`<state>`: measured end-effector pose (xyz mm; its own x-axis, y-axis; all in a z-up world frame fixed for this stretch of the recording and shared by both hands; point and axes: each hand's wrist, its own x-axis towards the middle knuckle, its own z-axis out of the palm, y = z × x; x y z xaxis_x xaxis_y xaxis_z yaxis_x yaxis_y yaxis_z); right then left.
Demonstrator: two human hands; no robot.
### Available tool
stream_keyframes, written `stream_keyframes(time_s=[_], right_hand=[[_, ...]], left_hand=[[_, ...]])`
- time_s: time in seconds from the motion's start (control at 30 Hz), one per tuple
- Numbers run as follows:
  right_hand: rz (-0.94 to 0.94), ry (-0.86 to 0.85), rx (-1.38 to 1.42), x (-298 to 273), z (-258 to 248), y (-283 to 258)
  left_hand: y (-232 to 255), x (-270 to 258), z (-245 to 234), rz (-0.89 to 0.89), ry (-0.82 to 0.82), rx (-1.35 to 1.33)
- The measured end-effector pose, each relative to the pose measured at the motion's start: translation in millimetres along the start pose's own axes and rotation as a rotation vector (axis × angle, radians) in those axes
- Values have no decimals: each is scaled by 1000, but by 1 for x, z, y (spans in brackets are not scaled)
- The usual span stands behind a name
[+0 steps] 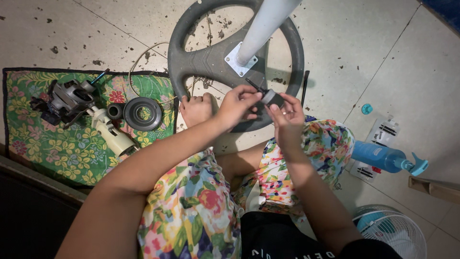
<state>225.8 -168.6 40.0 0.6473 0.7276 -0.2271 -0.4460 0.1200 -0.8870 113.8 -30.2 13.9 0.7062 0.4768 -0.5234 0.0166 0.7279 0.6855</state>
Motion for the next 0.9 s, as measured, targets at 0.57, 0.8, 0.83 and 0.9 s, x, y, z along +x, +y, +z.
stream_keyframes(time_s=[0.57, 0.8, 0.83, 0.9], right_hand=[[84, -62, 53, 5, -8, -6], [77, -76, -3, 4, -9, -9], [67, -81, -30, 3, -9, -10], [65, -93, -65, 4, -11, -7]], left_hand=[[3, 15, -21, 293, -10, -16], [-2, 14, -21, 347, -9, 68], [-4, 14, -22, 336, -6, 59], [-7, 16, -25, 279, 19, 30]])
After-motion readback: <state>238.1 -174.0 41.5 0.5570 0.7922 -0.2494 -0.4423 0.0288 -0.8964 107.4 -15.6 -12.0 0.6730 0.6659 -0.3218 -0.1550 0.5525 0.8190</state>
